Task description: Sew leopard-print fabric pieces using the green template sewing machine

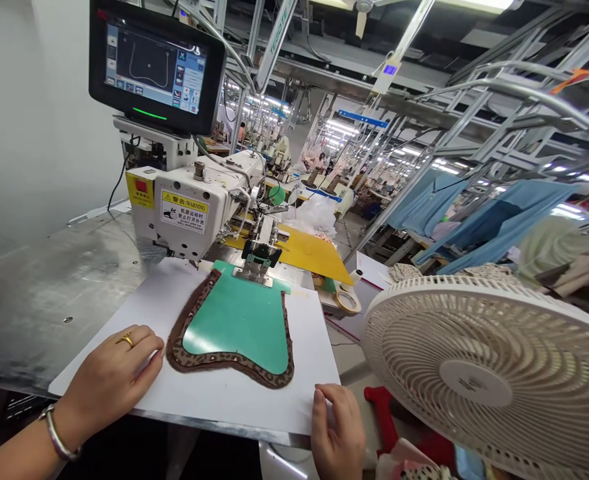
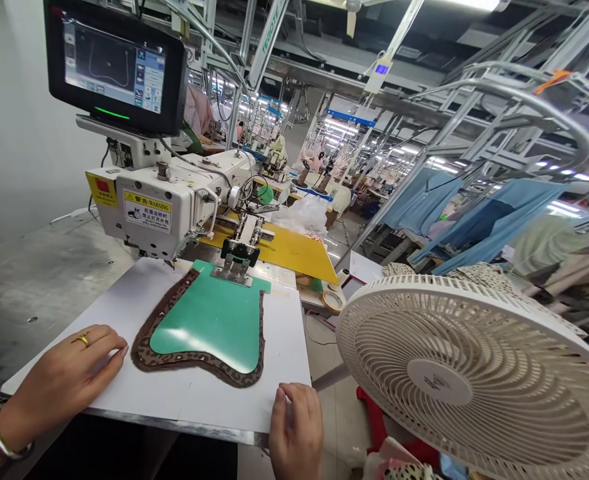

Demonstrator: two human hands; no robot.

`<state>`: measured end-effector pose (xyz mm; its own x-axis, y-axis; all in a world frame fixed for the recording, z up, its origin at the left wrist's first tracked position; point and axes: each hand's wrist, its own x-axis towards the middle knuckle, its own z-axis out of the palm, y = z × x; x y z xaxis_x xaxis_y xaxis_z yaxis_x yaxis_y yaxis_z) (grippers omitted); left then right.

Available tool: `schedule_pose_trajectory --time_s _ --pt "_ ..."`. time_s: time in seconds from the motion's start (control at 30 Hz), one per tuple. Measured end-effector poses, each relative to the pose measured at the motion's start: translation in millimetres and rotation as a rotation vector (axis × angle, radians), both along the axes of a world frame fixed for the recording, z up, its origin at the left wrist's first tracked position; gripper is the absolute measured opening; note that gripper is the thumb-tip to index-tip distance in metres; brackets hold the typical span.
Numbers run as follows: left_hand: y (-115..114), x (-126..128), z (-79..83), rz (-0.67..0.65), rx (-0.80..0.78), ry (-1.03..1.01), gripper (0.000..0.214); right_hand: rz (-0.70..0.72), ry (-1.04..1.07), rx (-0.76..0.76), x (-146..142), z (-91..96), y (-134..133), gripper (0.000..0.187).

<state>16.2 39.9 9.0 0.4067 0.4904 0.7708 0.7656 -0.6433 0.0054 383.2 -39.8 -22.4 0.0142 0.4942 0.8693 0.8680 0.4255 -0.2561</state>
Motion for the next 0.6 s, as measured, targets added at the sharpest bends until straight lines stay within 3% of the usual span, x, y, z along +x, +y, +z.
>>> schedule_pose_trajectory --time_s 0.33,0.6 --pt "0 -3 -8.3 0.004 -0.054 0.027 0.018 -0.006 0.038 0.003 -3 0.6 -2 0.012" --pt "5 -5 -14.8 -0.023 0.005 0.041 0.016 -0.023 0.015 -0.012 -2 -5.0 0 0.018"
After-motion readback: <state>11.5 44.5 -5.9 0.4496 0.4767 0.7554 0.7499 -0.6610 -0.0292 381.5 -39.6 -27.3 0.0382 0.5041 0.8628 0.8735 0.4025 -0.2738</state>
